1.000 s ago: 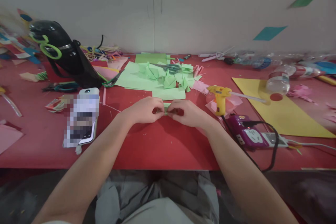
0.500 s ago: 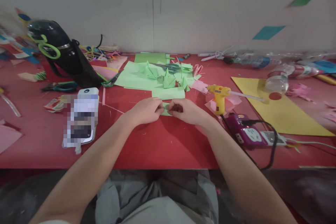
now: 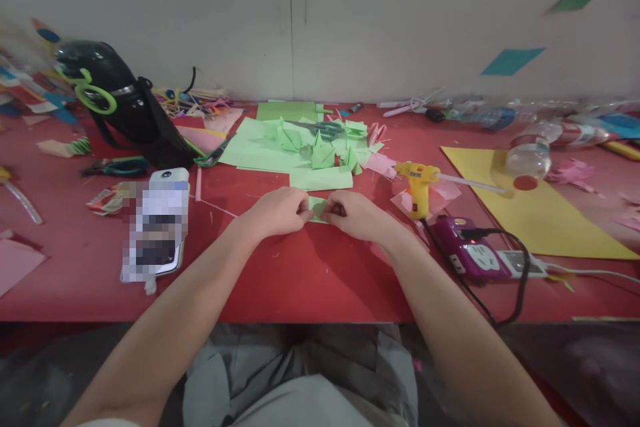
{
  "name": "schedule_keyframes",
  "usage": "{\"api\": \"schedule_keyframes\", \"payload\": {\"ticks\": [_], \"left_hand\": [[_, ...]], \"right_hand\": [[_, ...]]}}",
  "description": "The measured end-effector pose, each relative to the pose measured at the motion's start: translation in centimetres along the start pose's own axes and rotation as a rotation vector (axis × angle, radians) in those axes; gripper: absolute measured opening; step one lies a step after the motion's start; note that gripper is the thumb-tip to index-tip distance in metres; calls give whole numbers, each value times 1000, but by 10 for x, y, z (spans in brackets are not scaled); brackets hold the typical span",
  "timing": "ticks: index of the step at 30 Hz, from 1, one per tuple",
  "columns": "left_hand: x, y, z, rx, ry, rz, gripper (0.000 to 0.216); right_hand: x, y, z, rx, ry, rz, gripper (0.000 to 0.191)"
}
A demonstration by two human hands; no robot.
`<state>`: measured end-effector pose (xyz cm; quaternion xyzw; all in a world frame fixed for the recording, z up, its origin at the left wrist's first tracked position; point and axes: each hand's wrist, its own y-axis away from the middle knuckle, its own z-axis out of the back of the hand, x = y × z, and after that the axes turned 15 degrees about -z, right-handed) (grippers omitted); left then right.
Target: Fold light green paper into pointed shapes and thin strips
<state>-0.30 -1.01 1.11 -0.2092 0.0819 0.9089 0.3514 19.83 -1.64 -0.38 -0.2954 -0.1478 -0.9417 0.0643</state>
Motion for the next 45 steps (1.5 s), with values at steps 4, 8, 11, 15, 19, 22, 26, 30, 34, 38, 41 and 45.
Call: {"api": "schedule_keyframes", "payload": {"ticks": [4,8,11,15,19,22,26,30,34,38,41,45], "left_hand": [[6,-1,0,-14,62,62,20],[5,-3,3,-19,50,114,20],[3,-5,4,-12,49,123,17],[4,-4,1,-19,78,53,10],[-1,-2,-1,-42,-64,-158,16],[-16,2,-2,-26,-263,-282,28],[-31,18,-13,102,-488,-364,33],[-24,40,-26,37,-557,-404,53],[-16,51,-29,64,-474,-370,63],[-16,48,-26,44,-432,-368,58],[-18,37,-20,9,-412,-412,44],[-21,17,-9,71,-416,-347,23]], "right_hand": [[-2,0,-2,-44,-31,-19,8],[-1,-1,-1,-42,-63,-29,9],[-2,-2,0,-15,-83,-4,8],[-5,-2,0,9,-91,55,6],[1,6,1,-64,26,123,16],[13,21,0,-147,321,180,28],[21,45,-10,-206,690,212,29],[11,59,-21,-364,810,315,36],[-4,58,-20,-334,713,330,43],[-11,55,-11,-265,637,355,45],[-10,52,-1,-196,551,359,45],[-1,46,11,-115,374,249,36]]}}
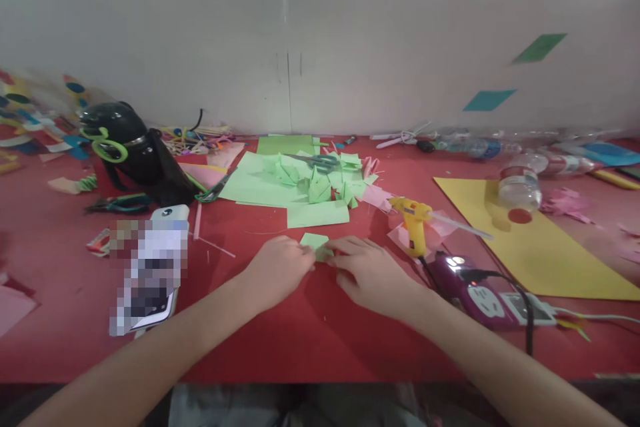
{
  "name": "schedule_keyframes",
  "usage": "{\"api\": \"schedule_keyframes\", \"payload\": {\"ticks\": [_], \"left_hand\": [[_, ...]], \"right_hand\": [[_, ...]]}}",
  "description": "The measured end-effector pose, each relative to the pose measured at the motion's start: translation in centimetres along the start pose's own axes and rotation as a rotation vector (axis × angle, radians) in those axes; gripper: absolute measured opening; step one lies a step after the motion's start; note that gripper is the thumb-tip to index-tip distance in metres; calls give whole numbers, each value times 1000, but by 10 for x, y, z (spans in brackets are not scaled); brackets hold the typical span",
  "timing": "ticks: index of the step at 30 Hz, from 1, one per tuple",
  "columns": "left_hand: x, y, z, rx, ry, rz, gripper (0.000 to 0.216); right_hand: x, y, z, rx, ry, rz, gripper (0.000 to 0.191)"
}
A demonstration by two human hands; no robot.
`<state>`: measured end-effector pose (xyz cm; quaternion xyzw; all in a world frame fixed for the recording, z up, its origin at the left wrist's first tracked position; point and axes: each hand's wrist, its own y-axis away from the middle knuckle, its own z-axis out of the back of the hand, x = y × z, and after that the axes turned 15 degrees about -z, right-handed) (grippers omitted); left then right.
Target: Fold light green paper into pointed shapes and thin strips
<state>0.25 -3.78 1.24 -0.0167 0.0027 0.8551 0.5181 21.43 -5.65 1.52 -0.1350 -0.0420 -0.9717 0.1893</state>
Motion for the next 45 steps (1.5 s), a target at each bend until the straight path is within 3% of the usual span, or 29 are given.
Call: {"api": "schedule_keyframes", "payload": {"ticks": [2,6,10,12,14,17,22,27,39,42,45], "left_hand": [[6,-6,3,25,-12,52,23],[16,-6,0,-73,86,138,22],[20,0,-7,-198,171,186,23],[19,1,-9,-306,202,221,23],[19,0,-11,-405,236,268,25],[18,-1,-12,-506,277,313,25],[8,-6,-8,-565,240,364,15],[-3,-15,-7,-560,84,339,8],[-4,-21,-13,-707,-182,200,15],[-4,-22,-15,-722,-143,131,13],[-1,-18,-10,-742,-7,46,19]], "right_hand": [[4,-6,4,9,-60,-48,33],[3,-20,1,-13,-249,-116,24],[-13,-32,-8,-200,-629,-118,19],[-19,-33,-10,-338,-737,-191,13],[-20,-31,-10,-390,-801,-271,13],[-10,-25,-10,-287,-797,-287,39],[9,-27,-17,-157,-714,-276,53],[10,-32,-22,-146,-721,-229,50],[5,-36,-25,-286,-671,-252,35],[3,-37,-26,-325,-679,-236,32],[-2,-37,-24,-250,-704,-149,22]]}}
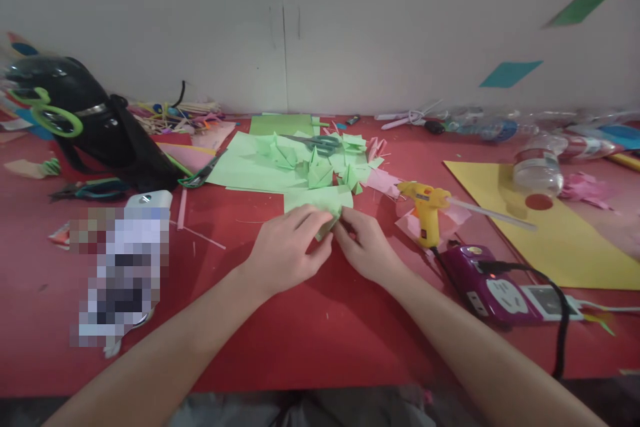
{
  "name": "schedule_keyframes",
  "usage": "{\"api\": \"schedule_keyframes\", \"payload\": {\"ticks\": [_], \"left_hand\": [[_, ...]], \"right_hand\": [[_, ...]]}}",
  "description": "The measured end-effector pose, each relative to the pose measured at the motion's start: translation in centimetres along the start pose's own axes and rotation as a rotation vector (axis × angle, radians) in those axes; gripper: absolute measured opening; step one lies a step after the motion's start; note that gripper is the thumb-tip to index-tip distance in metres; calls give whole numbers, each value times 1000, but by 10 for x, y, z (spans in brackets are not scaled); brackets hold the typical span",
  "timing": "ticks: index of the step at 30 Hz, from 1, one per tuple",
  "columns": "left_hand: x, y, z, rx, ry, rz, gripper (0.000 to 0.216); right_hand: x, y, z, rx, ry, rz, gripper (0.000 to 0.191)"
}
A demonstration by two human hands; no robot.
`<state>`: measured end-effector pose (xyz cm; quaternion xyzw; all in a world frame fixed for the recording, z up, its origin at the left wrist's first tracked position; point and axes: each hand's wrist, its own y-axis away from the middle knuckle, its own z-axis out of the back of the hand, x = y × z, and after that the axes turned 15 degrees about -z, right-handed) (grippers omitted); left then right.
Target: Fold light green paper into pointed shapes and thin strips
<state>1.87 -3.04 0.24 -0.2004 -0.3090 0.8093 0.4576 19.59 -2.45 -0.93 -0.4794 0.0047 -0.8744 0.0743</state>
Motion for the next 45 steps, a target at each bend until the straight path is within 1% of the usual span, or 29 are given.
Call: {"api": "schedule_keyframes", "payload": {"ticks": [2,4,5,6,7,10,14,16,20,22,25,27,29,30,33,36,39,43,45], "left_hand": [[5,0,9,25,51,-22,33],[11,2,19,145,127,-20,59],[15,3,23,205,171,-29,67],[17,5,25,246,211,-35,68],[20,7,27,261,239,-10,65],[24,12,25,224,291,64,58],[21,13,21,175,340,106,56],[19,12,19,184,366,107,59],[16,11,16,194,388,110,67],[17,11,15,197,368,129,67],[17,13,12,199,323,155,65],[17,13,9,169,292,159,64],[16,13,9,173,270,155,65],[15,12,10,197,258,144,66],[13,9,16,294,224,82,71],[14,9,21,307,233,65,70],[17,10,21,261,266,87,61],[19,11,14,125,321,76,38],[18,10,12,49,344,56,32]], "right_hand": [[0,-1,4,103,-36,1,16],[0,0,8,162,-65,-24,17],[0,0,10,179,-76,-34,19],[0,0,10,194,-83,-41,21],[0,0,11,209,-89,-47,23],[-1,1,8,228,-89,-85,25],[-2,0,4,80,-120,-168,25],[-2,0,3,62,-208,-195,23],[0,-1,5,212,-423,-238,6],[0,-1,8,276,-510,-290,8],[-1,-1,11,387,-699,-397,17],[-1,-1,12,418,-754,-425,21],[0,0,11,389,-701,-412,21],[1,1,11,356,-656,-397,21],[2,1,9,228,-539,-338,22],[3,0,9,94,-467,-254,23],[4,1,9,38,-394,-157,19],[7,5,7,17,-355,-87,10],[9,7,6,-14,-347,-61,7]]}}
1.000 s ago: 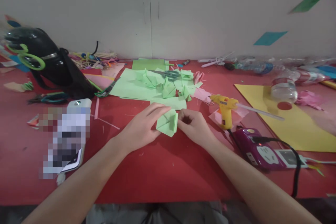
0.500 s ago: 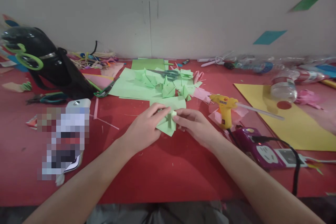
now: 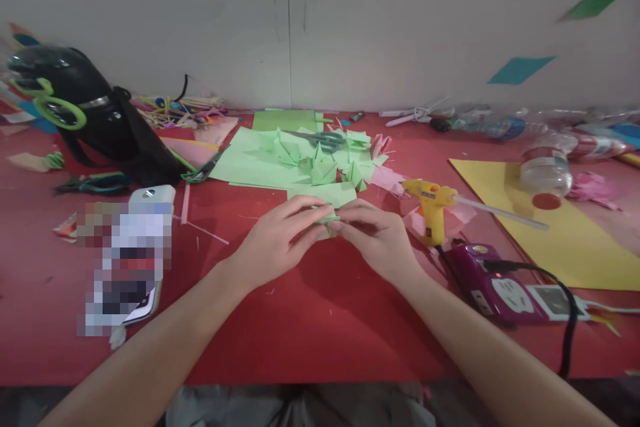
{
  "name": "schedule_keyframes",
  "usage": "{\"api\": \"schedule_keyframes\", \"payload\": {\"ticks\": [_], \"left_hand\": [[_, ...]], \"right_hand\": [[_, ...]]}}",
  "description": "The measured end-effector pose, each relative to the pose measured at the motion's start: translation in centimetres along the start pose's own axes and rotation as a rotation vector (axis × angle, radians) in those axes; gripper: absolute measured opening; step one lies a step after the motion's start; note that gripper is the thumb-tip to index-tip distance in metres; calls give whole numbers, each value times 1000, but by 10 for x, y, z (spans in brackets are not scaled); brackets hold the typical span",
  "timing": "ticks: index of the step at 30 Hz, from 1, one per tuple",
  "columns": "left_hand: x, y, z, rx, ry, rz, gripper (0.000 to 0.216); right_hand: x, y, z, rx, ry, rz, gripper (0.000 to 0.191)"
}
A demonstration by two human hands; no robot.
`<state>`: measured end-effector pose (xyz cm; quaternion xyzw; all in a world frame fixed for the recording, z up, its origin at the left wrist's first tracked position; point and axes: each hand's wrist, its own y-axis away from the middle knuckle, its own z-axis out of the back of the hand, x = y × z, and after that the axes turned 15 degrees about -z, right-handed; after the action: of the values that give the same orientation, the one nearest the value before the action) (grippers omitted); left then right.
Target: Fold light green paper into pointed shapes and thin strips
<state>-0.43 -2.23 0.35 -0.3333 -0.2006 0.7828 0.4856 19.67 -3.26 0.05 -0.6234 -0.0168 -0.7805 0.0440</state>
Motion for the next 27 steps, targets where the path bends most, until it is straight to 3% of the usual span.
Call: {"api": "schedule_keyframes", "payload": {"ticks": [7,17,27], "left_hand": [[0,-1,0,-160,-28,-3,21],[0,0,5,-189,-16,-52,16],[-3,-3,10,-56,-106,-108,19]], "right_hand": [[5,4,-2,-55,112,123,5],[4,7,0,-113,265,289,6],[0,6,2,-115,349,382,12]]}}
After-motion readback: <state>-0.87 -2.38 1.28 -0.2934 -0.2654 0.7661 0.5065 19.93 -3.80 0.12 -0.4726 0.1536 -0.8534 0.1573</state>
